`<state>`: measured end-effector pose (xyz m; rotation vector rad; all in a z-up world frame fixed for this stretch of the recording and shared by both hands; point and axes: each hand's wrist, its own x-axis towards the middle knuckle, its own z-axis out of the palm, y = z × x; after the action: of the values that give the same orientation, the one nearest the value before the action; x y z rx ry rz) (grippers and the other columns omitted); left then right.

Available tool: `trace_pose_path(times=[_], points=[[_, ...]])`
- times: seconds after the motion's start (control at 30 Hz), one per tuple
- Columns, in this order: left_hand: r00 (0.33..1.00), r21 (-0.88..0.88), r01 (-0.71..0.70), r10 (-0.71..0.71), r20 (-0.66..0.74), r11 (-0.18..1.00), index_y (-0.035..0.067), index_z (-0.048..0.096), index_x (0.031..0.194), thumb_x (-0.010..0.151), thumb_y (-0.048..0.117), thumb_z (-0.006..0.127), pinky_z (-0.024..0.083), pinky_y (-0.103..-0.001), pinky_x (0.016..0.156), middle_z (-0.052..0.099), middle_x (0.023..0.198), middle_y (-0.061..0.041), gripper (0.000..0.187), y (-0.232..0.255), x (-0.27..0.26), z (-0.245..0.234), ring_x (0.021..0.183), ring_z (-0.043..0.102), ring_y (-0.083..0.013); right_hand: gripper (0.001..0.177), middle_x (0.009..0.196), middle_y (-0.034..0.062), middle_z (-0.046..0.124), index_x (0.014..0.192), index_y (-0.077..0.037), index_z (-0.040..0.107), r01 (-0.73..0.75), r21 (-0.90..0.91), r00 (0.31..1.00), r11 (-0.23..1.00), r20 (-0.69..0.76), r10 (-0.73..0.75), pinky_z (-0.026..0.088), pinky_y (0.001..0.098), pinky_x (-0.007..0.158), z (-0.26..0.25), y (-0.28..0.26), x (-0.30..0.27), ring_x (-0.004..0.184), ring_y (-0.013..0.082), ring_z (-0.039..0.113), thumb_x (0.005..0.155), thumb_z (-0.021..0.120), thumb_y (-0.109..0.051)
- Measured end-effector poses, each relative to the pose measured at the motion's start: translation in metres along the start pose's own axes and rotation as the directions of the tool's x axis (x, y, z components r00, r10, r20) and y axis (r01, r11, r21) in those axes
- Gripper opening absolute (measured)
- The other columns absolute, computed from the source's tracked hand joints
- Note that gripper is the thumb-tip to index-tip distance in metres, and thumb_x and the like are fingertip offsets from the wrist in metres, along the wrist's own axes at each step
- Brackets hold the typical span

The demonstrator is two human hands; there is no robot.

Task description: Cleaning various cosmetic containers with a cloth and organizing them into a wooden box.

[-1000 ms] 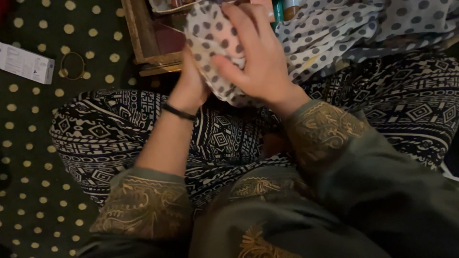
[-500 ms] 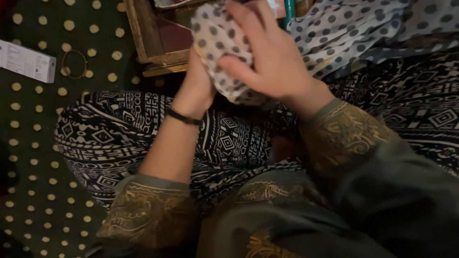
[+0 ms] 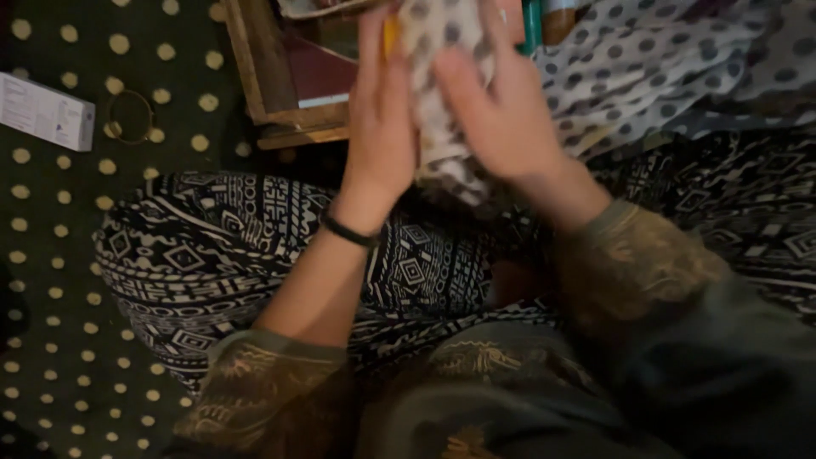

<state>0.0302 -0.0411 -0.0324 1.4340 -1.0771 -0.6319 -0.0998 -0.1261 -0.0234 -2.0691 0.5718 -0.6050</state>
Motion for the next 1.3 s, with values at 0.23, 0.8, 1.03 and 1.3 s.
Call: trace_pose_path(times=[0.23, 0.8, 1.03, 1.3], points=[[0.976, 0.267, 0.185, -0.209, 0.064, 0.946, 0.006, 0.041, 0.136, 0.100, 0.059, 0.021, 0.056, -0.055, 0.100, 0.055, 0.140, -0.022, 0.066, 0.017, 0.003, -0.005, 0.126, 0.061, -0.0384, 0.051, 0.117, 0.0262, 0.062, 0.127, 0.008, 0.050, 0.142, -0.119, 0.967, 0.983, -0.195, -0.163, 0.053, 0.0476, 0.093, 0.016, -0.007, 0.001, 0.106, 0.0395, 0.065, 0.115, 0.027, -0.036], [0.849, -0.182, 0.519, -0.478, 0.226, 0.835, 0.019, 0.053, 0.079, 0.082, 0.074, 0.029, 0.049, -0.029, 0.051, 0.056, 0.068, -0.002, 0.060, 0.043, -0.016, -0.010, 0.058, 0.056, -0.0168, 0.056, 0.113, 0.0176, 0.047, 0.134, 0.004, 0.037, 0.181, -0.249, 0.972, 0.951, -0.103, -0.212, 0.049, 0.0391, 0.071, 0.014, -0.012, -0.030, 0.093, 0.0313, 0.053, 0.110, 0.037, -0.047], [0.877, 0.317, -0.477, 0.466, 0.115, 0.820, 0.013, 0.033, 0.145, 0.097, 0.077, 0.028, 0.061, -0.053, 0.111, 0.042, 0.142, -0.016, 0.080, 0.017, -0.025, -0.009, 0.134, 0.052, -0.0316, 0.049, 0.118, 0.0065, 0.057, 0.124, -0.014, 0.050, -0.054, 0.569, 0.995, 0.821, -0.037, 0.090, 0.054, 0.0309, 0.098, 0.004, -0.048, -0.026, 0.106, 0.0178, 0.056, 0.108, 0.025, -0.053], [0.970, 0.177, -0.242, 0.239, 0.041, 0.954, 0.019, 0.034, 0.144, 0.103, 0.069, 0.030, 0.069, -0.035, 0.085, 0.051, 0.133, -0.010, 0.064, 0.017, -0.023, 0.005, 0.115, 0.063, -0.0239, 0.057, 0.111, 0.0093, 0.056, 0.131, -0.004, 0.038, 0.175, 0.269, 0.975, 0.947, -0.178, -0.130, 0.056, 0.0286, 0.084, 0.006, -0.025, -0.028, 0.096, 0.0179, 0.060, 0.111, 0.027, -0.057]])
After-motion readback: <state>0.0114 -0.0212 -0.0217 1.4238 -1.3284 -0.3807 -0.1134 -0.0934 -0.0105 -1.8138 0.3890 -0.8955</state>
